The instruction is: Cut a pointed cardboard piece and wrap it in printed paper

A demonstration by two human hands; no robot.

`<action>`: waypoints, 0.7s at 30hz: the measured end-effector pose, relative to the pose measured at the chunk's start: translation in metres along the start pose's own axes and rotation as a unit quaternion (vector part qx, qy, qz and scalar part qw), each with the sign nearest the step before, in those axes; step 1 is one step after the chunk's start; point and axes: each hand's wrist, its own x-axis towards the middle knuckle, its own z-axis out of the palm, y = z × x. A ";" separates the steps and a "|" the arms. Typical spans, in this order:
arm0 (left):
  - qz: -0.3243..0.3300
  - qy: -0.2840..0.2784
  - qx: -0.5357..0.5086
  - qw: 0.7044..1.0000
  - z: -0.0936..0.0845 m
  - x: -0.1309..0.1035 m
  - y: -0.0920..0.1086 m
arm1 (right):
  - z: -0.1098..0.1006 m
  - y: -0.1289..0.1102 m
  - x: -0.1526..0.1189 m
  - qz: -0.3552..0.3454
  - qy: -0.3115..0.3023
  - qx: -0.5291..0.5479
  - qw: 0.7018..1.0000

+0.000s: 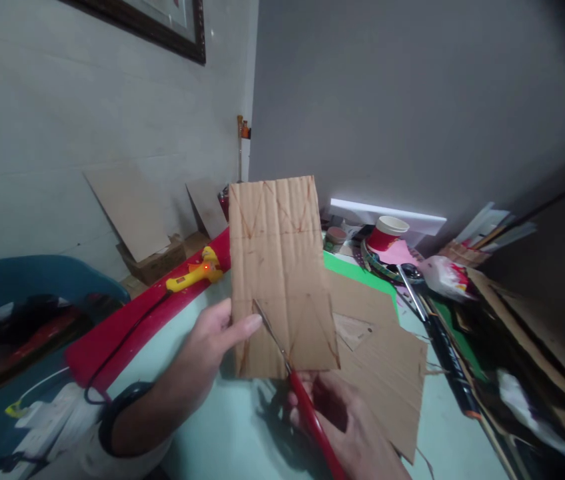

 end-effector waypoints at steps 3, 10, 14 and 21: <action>-0.017 -0.008 0.023 1.000 0.001 -0.002 -0.001 | -0.001 -0.004 -0.002 0.001 0.011 -0.006 1.000; -0.038 -0.018 0.113 0.993 0.001 -0.006 0.004 | 0.003 -0.013 -0.003 0.027 -0.009 0.039 0.999; -0.034 -0.022 0.159 0.986 0.006 -0.009 0.015 | 0.006 -0.017 0.001 0.048 -0.045 0.087 0.994; -0.057 -0.022 0.147 0.987 0.001 -0.007 0.020 | 0.007 0.017 0.009 -0.015 -0.065 -0.085 0.994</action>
